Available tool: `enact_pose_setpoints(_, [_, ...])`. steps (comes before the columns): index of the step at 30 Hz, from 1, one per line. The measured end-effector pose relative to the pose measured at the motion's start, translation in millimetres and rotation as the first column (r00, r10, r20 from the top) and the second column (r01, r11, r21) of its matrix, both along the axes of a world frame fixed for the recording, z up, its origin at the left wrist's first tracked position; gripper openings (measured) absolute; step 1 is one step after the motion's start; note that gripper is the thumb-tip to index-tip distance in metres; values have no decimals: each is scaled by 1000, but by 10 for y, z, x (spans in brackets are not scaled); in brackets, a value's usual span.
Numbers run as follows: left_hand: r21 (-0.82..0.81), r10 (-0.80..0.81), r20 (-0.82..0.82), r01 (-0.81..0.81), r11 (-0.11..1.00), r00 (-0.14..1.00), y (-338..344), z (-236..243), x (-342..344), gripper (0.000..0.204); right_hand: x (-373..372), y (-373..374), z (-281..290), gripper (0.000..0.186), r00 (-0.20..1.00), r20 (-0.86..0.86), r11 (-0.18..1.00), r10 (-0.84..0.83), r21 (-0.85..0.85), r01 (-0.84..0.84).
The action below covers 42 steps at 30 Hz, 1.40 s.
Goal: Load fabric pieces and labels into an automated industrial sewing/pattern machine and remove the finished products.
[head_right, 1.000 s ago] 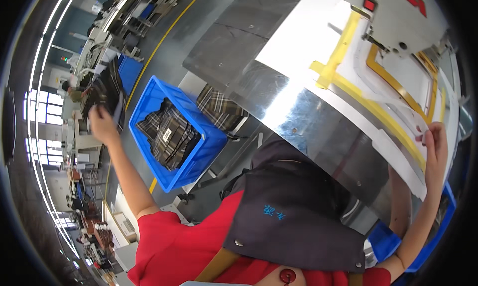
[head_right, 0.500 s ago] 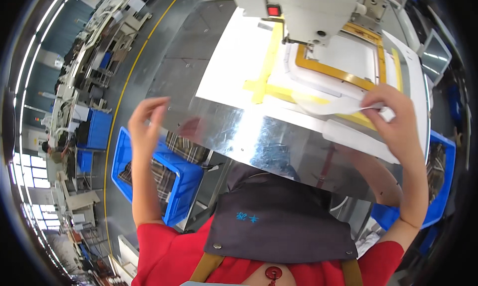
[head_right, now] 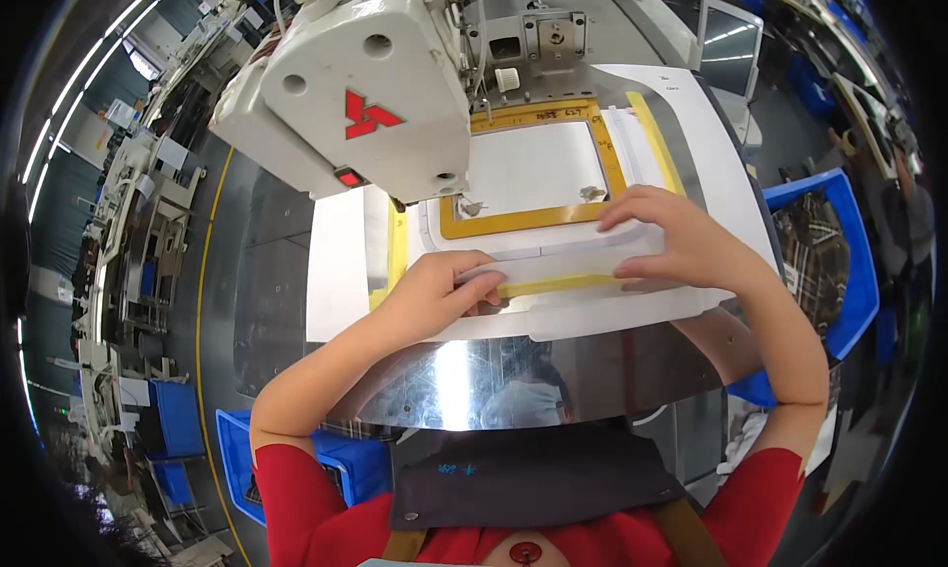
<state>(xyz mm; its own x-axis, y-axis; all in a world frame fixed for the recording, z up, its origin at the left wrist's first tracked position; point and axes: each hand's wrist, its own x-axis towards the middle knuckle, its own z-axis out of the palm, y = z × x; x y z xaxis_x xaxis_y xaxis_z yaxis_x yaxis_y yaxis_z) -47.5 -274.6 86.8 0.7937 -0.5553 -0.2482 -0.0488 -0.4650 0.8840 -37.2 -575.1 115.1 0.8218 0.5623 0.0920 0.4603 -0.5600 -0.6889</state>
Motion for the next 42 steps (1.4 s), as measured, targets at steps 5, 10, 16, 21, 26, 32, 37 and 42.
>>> enact_pose_setpoints(5, [33, 114, 208, -124, 992, 971, -49, -144, 102, 26, 223, 711, -143, 36, 996, -49, 993, 75, -86, -79])
enact_pose_setpoints(10, [157, 271, 565, -423, 892, 780, 80, -70, 17, 20, 634, 1009, -211, 39, 981, -196, 974, -4, -223, -41])
enact_pose_setpoints(16, [306, -148, 858, -258, 917, 491, 14, -246, 44, 52, 862, 1113, -260, 38, 997, -76, 942, -30, -336, 3])
enact_pose_setpoints(21, [346, -187, 823, -214, 913, 536, 31, -275, 59, 55, 843, 1019, -150, 41, 985, -153, 904, -78, -427, 5])
enact_pose_setpoints(26, [365, -193, 811, -221, 904, 552, 45, -245, 62, 54, 795, 581, -124, 37, 975, -121, 911, -188, -392, 127])
enact_pose_setpoints(32, [406, -210, 807, -260, 876, 552, 30, -223, 75, 54, 706, 253, -63, 33, 861, -271, 870, -431, -379, 316])
enact_pose_setpoints(37, [374, -215, 816, -206, 904, 537, -13, -204, 47, 56, 655, 198, -214, 30, 908, 143, 831, -394, -367, 418])
enact_pose_setpoints(42, [384, -524, 641, 357, 852, 561, -417, -142, -309, 58, 661, -50, -454, 30, 871, -111, 877, -478, -1, 481])
